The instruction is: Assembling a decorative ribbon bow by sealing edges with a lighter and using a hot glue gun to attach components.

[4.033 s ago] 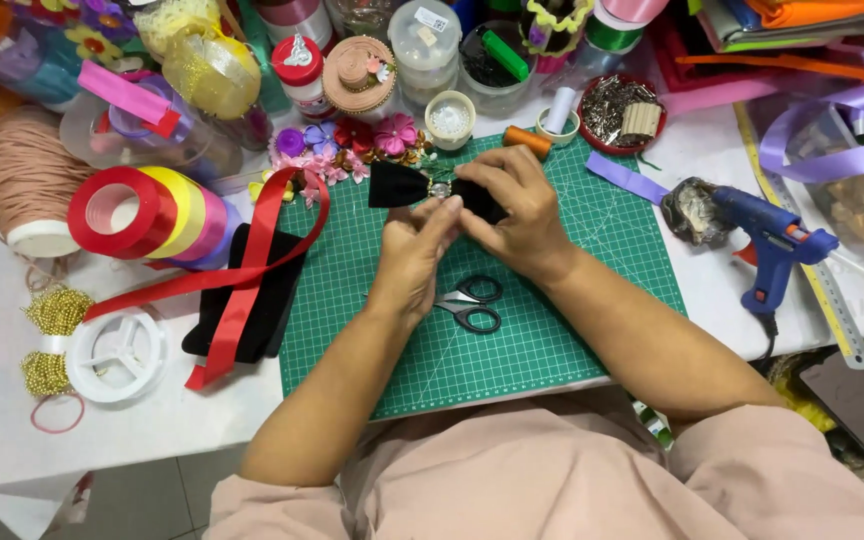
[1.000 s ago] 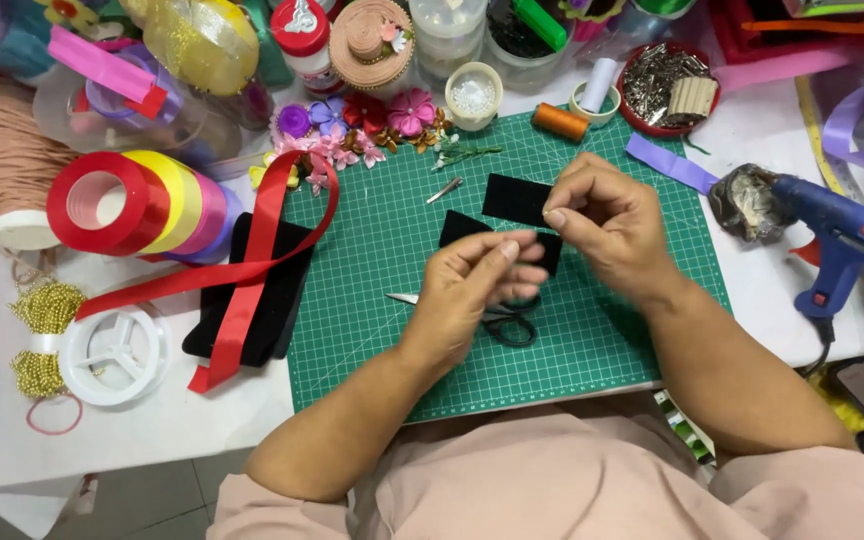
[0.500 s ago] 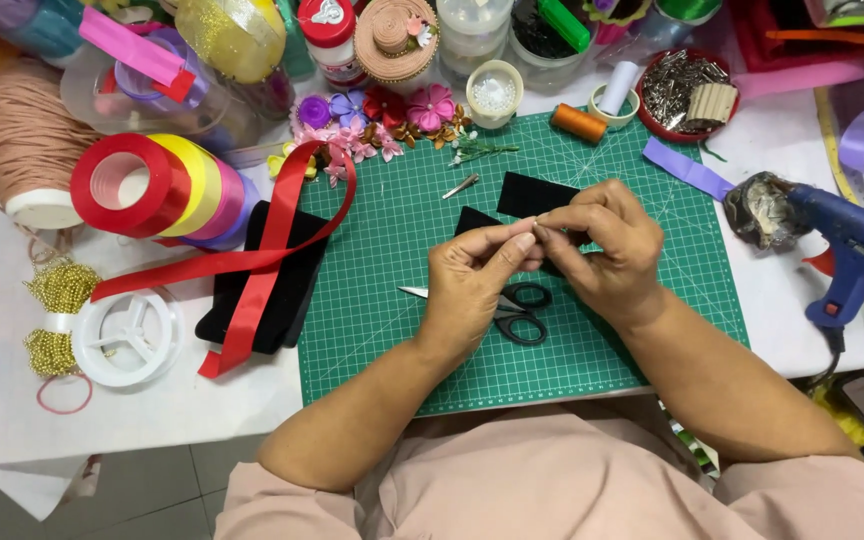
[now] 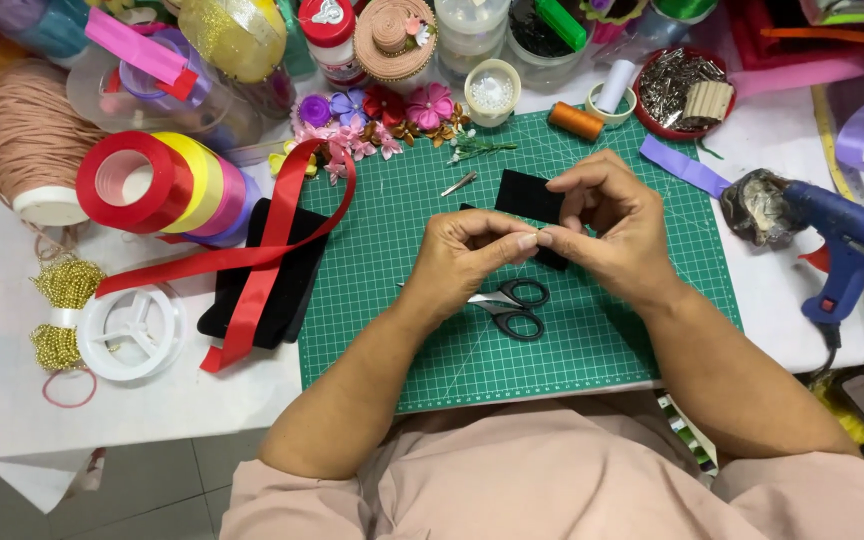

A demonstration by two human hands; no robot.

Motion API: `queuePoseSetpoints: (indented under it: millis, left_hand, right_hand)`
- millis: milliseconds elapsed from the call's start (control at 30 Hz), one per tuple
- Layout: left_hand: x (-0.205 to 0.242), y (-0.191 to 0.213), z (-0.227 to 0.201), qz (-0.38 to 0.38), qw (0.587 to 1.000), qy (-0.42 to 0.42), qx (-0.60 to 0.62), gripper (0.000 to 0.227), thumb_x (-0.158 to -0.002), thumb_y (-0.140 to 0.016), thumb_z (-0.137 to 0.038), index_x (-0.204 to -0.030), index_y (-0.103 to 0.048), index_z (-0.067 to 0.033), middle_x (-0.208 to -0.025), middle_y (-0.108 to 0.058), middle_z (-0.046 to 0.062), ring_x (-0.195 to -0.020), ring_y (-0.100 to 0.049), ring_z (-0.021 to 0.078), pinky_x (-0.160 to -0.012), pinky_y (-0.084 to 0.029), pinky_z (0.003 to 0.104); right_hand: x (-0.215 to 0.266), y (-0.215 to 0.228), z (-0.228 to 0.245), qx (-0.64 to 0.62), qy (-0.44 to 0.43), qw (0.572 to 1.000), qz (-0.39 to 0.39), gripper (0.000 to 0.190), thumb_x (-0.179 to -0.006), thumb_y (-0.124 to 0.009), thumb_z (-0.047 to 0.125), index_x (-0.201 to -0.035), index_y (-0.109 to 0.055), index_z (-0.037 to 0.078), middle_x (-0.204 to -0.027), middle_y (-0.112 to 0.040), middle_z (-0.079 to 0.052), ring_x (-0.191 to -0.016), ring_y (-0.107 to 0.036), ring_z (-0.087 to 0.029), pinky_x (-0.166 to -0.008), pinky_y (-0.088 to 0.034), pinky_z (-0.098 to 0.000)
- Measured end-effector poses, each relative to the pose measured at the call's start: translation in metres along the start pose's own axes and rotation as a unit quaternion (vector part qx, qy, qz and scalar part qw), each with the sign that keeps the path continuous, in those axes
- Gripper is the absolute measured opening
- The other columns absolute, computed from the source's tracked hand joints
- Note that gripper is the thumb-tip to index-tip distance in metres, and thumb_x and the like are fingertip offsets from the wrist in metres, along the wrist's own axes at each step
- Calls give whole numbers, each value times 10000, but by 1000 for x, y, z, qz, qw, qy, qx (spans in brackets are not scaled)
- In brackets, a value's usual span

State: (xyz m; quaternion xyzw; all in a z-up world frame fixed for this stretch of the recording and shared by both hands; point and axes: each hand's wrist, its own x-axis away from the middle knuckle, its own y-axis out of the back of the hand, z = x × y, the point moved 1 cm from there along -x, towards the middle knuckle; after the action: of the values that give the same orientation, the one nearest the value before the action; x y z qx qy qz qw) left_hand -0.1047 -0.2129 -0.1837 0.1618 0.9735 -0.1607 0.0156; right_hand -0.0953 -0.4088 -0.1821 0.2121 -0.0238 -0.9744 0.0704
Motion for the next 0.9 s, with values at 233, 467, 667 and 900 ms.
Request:
queuePoseSetpoints:
  millis: [233, 467, 667, 900]
  left_hand:
    - [-4, 6, 3, 29, 998, 34, 34, 121, -891, -808, -98, -983, -789, -21, -811, -766, 119, -772, -732, 129, -731, -643, 268]
    - [-8, 18, 15, -17, 981, 94, 166, 130, -930, -771, -92, -1016, -762, 5, -890, -777, 150, -822, -770, 175, -768, -650, 265]
    - [-12, 35, 29, -26, 964, 97, 248, 108, -942, -754, -79, -1013, -752, 2, -910, -775, 159, -821, -778, 198, -770, -658, 293]
    - [-10, 35, 25, 9, 957, 83, 279, 86, -945, -750, -56, -996, -752, 13, -917, -766, 187, -830, -773, 232, -777, -657, 332]
  right_hand:
    - [-1, 0, 0, -26, -24, 999, 24, 421, -800, -854, -71, -1168, -653, -104, -966, -508, -109, -690, -633, -128, -576, -519, -258]
    - [1, -15, 14, 74, 23, 994, 74, 164, -804, -870, 23, -922, -759, -2, -824, -573, -97, -625, -585, -161, -543, -462, -286]
    - [1, -39, 32, 199, 79, 938, 272, 245, -770, -888, 211, -873, -754, 33, -797, -679, -156, -773, -649, -348, -676, -503, -446]
    - [5, -43, 29, 311, 69, 891, 325, 210, -764, -855, 196, -854, -748, 39, -795, -675, -121, -838, -640, -325, -739, -472, -432]
